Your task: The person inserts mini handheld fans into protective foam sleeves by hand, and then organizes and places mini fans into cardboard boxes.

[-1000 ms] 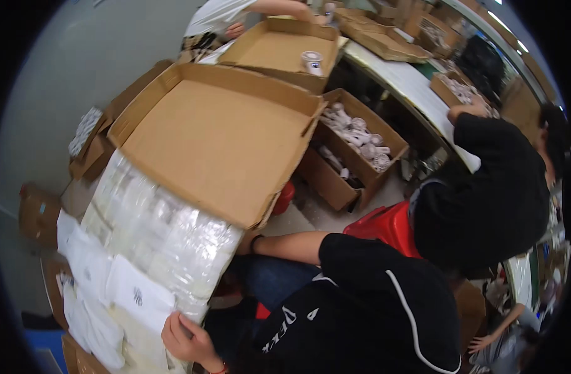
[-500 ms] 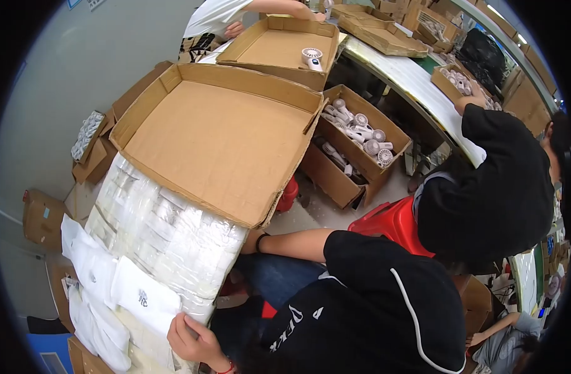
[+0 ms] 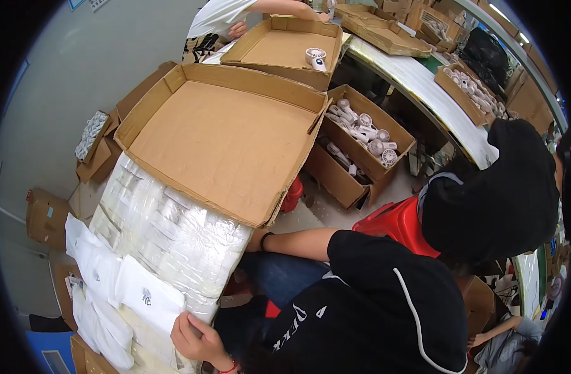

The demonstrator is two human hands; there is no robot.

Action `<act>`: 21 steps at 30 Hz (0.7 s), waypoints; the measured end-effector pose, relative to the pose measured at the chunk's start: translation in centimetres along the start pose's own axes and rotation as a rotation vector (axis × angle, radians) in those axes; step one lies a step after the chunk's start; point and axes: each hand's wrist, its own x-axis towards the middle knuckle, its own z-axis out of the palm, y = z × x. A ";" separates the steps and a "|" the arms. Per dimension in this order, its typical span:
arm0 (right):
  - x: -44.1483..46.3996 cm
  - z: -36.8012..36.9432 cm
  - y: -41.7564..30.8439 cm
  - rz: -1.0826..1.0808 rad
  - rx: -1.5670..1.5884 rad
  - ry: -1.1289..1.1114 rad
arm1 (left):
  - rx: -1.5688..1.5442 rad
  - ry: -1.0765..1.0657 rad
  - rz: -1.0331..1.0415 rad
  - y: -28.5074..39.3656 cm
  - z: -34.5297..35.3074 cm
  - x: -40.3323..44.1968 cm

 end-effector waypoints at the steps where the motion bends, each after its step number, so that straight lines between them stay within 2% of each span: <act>1: 0.2 0.1 0.0 0.015 -0.025 -0.018 | -0.003 -0.012 -0.009 0.0 0.0 0.0; 4: 1.5 2.1 1.2 -0.115 -0.035 0.025 | -0.010 -0.005 -0.007 -0.1 0.1 0.0; 6: 3.0 4.3 1.9 -0.094 -0.086 0.186 | -0.010 -0.002 -0.007 -0.1 0.1 0.0; 10: 2.2 3.1 1.2 -0.010 -0.089 0.122 | -0.015 -0.002 -0.011 0.0 0.0 0.1; 12: 2.4 3.6 1.5 -0.190 -0.045 0.139 | -0.017 0.000 -0.013 0.0 0.1 0.0; 16: 2.6 4.0 2.0 -0.171 -0.135 0.101 | -0.016 -0.003 -0.015 0.0 0.1 0.0; 18: 2.9 4.3 2.1 -0.183 -0.084 0.205 | -0.018 -0.001 -0.018 -0.1 0.1 -0.1; 21: 2.1 2.8 1.3 -0.194 -0.066 0.137 | -0.019 -0.002 -0.021 0.0 0.1 0.0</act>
